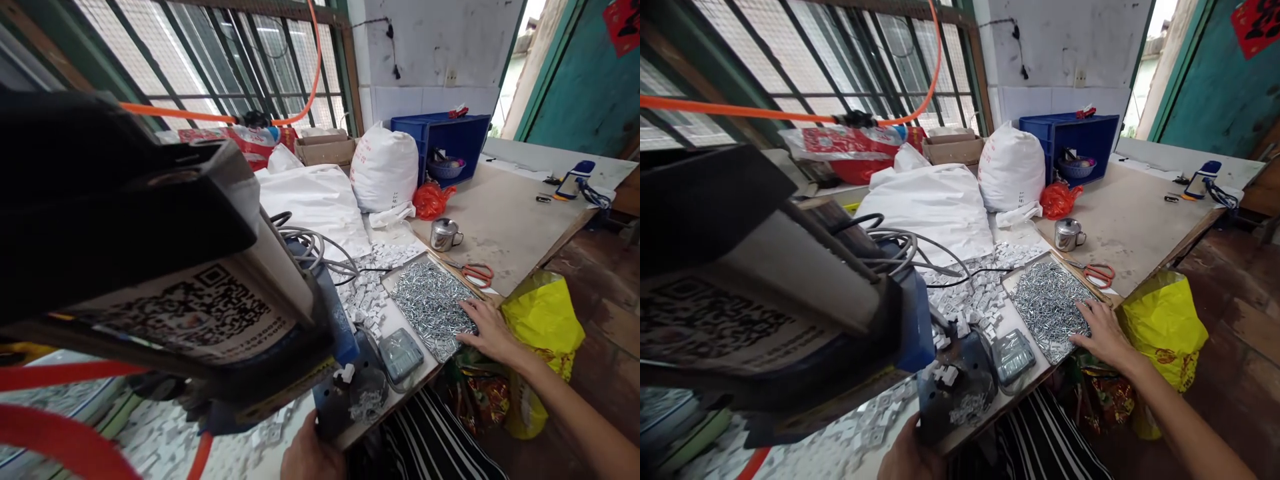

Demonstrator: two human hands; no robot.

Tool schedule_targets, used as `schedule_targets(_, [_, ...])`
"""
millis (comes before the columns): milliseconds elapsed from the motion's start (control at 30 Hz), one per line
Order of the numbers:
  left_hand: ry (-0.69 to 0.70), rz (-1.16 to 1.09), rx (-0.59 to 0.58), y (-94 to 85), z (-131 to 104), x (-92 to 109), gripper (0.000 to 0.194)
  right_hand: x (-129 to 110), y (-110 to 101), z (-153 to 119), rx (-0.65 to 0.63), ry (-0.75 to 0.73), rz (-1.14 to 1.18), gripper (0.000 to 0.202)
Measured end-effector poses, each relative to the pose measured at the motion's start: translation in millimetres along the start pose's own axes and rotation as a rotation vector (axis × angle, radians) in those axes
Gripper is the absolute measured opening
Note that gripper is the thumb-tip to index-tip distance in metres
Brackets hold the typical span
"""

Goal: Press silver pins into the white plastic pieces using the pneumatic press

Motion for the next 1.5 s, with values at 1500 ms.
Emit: schedule_targets(1500, [0.066, 0.062, 0.020, -7.8, 1.8, 17.4, 0.036, 0.8, -18.4, -7.3, -0.099, -0.036, 0.040, 0.030])
Point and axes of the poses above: each hand's wrist, its own z-axis towards the middle knuckle, its own y-axis out of the palm, x = y × z, the point moved 8 cm from there along z, towards the middle knuckle, and after that the axes turned 8 degrees about x, right-handed, at the moved point
